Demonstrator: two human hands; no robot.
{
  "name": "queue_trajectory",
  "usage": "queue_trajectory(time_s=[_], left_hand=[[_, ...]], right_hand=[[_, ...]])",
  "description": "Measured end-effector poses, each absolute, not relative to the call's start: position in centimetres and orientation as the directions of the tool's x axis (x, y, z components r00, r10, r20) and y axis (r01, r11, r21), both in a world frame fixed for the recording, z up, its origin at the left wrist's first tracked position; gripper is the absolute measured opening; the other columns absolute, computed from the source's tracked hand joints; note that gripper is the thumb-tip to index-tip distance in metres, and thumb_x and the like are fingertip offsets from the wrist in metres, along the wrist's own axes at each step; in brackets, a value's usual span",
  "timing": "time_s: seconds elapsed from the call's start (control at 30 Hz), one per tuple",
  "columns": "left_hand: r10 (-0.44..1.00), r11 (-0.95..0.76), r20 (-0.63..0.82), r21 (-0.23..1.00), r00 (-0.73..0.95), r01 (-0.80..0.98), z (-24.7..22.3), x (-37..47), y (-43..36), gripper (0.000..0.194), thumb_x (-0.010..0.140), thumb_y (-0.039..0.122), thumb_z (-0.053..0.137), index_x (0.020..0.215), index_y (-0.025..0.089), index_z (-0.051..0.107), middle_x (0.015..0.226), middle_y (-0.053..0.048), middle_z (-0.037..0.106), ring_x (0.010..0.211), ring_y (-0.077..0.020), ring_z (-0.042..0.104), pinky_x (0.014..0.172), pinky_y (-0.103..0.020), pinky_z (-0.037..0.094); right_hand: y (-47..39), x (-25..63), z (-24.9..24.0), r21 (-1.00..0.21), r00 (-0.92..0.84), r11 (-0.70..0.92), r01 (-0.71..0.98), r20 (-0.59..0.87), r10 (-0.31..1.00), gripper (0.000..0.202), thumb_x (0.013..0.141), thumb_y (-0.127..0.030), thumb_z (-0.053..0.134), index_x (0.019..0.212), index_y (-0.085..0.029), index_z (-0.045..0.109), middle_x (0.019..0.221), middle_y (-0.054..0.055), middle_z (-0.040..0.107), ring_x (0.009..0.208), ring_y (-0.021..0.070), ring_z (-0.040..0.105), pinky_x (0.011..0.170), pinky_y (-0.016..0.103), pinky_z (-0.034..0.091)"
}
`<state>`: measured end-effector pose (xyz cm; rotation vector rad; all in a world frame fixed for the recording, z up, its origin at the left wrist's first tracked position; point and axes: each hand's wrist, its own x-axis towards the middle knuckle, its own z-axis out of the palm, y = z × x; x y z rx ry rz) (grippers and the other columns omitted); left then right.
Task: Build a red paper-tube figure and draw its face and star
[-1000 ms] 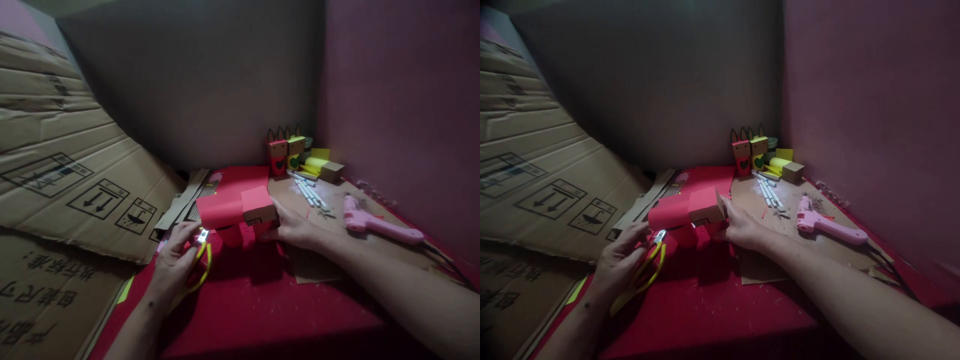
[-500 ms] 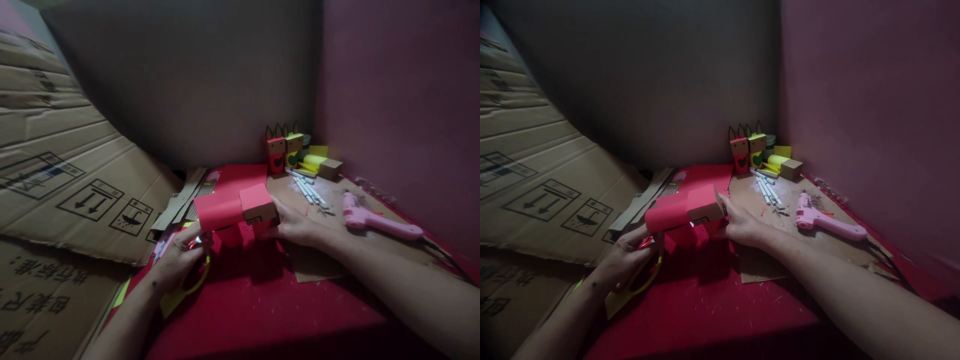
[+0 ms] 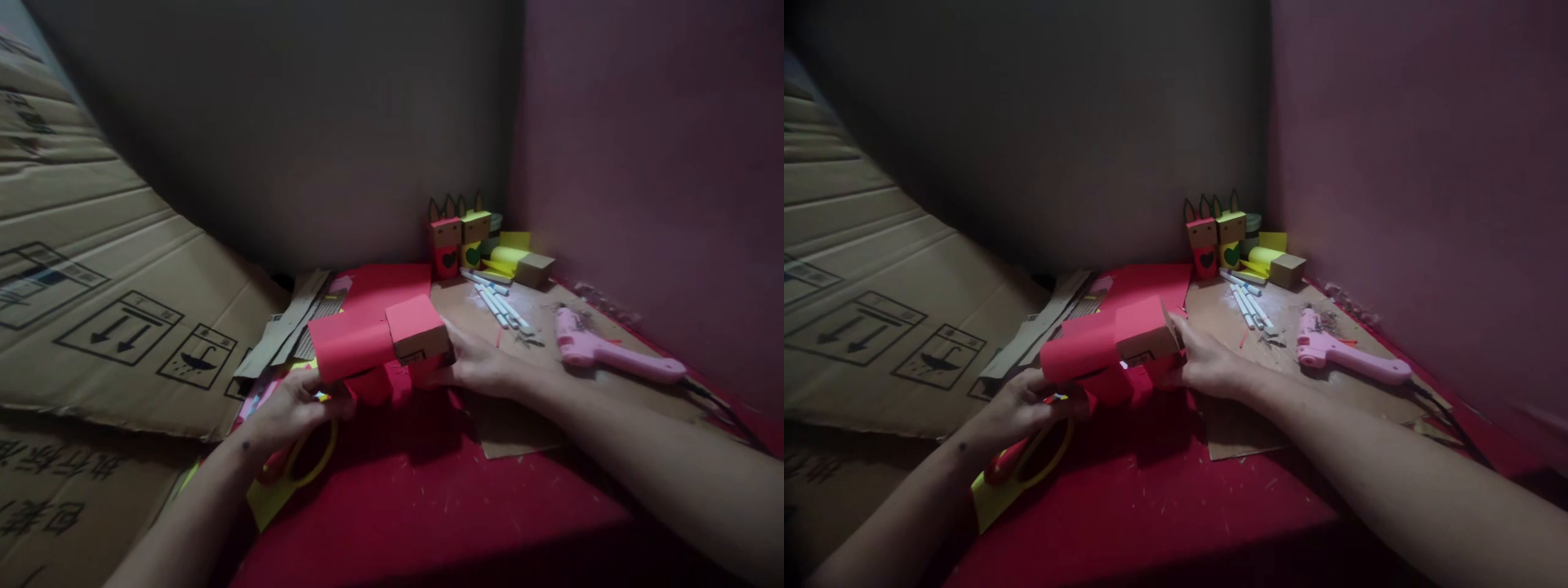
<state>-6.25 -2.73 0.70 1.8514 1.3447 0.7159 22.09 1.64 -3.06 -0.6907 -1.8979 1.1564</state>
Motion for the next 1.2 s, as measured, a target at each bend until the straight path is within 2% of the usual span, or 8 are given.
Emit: queue_trajectory(time_s=[0.1, 0.3, 0.5, 0.77, 0.9, 1.03, 1.2], left_hand=[[0.959, -0.17, 0.02, 0.84, 0.283, 0.515, 0.6, -5.9, -2.6, 0.008, 0.063, 0.023, 0.077, 0.069, 0.018, 0.075, 0.063, -0.001, 0.072, 0.06, -0.015, 0.065, 0.059, -0.023, 0.053], [0.942, -0.237, 0.077, 0.843, 0.328, 0.483, 0.3, -5.9, -2.5, 0.009, 0.069, 0.026, 0.074, 0.069, 0.017, 0.073, 0.059, -0.001, 0.069, 0.054, -0.0131, 0.062, 0.053, -0.021, 0.051], [0.951, -0.266, 0.134, 0.813, 0.279, 0.518, -0.2, -5.7, -3.0, 0.011, 0.074, 0.028, 0.072, 0.071, 0.018, 0.073, 0.062, 0.0, 0.068, 0.057, -0.0126, 0.06, 0.055, -0.022, 0.05], [0.952, -0.209, 0.053, 0.831, 0.301, 0.515, 0.3, -5.4, -3.0, 0.015, 0.073, 0.029, 0.071, 0.065, 0.017, 0.066, 0.054, 0.001, 0.065, 0.052, -0.0126, 0.059, 0.052, -0.023, 0.048], [0.938, -0.205, 0.001, 0.809, 0.348, 0.551, 0.7, -5.5, -2.7, 0.011, 0.071, 0.027, 0.07, 0.069, 0.017, 0.067, 0.051, 0.002, 0.064, 0.047, -0.0126, 0.057, 0.048, -0.022, 0.047], [0.928, -0.27, 0.042, 0.761, 0.371, 0.589, 0.7, -5.4, -2.5, 0.012, 0.074, 0.029, 0.067, 0.069, 0.018, 0.066, 0.052, 0.002, 0.064, 0.047, -0.0129, 0.058, 0.048, -0.022, 0.047], [0.918, -0.32, 0.062, 0.701, 0.392, 0.637, 0.7, -5.4, -2.5, 0.017, 0.077, 0.031, 0.065, 0.067, 0.018, 0.064, 0.051, 0.001, 0.064, 0.048, -0.0127, 0.058, 0.049, -0.022, 0.047]], right_hand=[[1.6, 22.0, -2.9, -0.903, -0.535, 0.426, 0.045, 0.339, 0.774, 0.074, 0.066, -0.018, 0.078, 0.135, -0.029, 0.054, 0.123, 0.007, 0.064, 0.115, 0.0337, 0.059, 0.095, 0.046, 0.053], [1.6, 22.0, -3.1, -0.906, -0.523, 0.42, 0.056, 0.331, 0.785, 0.073, 0.066, -0.02, 0.077, 0.135, -0.026, 0.052, 0.125, 0.008, 0.063, 0.115, 0.033, 0.059, 0.098, 0.044, 0.052], [1.7, 22.0, -3.4, -0.907, -0.515, 0.415, 0.07, 0.324, 0.794, 0.076, 0.066, -0.023, 0.079, 0.136, -0.026, 0.05, 0.124, 0.008, 0.063, 0.113, 0.033, 0.059, 0.096, 0.045, 0.053], [1.6, 22.0, -3.2, -0.911, -0.518, 0.406, 0.075, 0.312, 0.796, 0.079, 0.068, -0.022, 0.079, 0.14, -0.027, 0.046, 0.126, 0.008, 0.063, 0.112, 0.0318, 0.06, 0.095, 0.044, 0.053], [1.6, 22.1, -3.1, -0.901, -0.53, 0.425, 0.087, 0.319, 0.786, 0.076, 0.067, -0.021, 0.078, 0.137, -0.025, 0.048, 0.122, 0.007, 0.064, 0.11, 0.0305, 0.06, 0.092, 0.041, 0.054], [1.6, 22.1, -3.1, -0.899, -0.536, 0.431, 0.083, 0.324, 0.78, 0.076, 0.067, -0.02, 0.077, 0.137, -0.023, 0.048, 0.122, 0.008, 0.064, 0.111, 0.0312, 0.06, 0.093, 0.041, 0.054], [1.6, 22.1, -3.3, -0.9, -0.523, 0.428, 0.087, 0.324, 0.788, 0.077, 0.067, -0.021, 0.078, 0.138, -0.025, 0.047, 0.124, 0.007, 0.064, 0.112, 0.0315, 0.06, 0.095, 0.042, 0.053]])
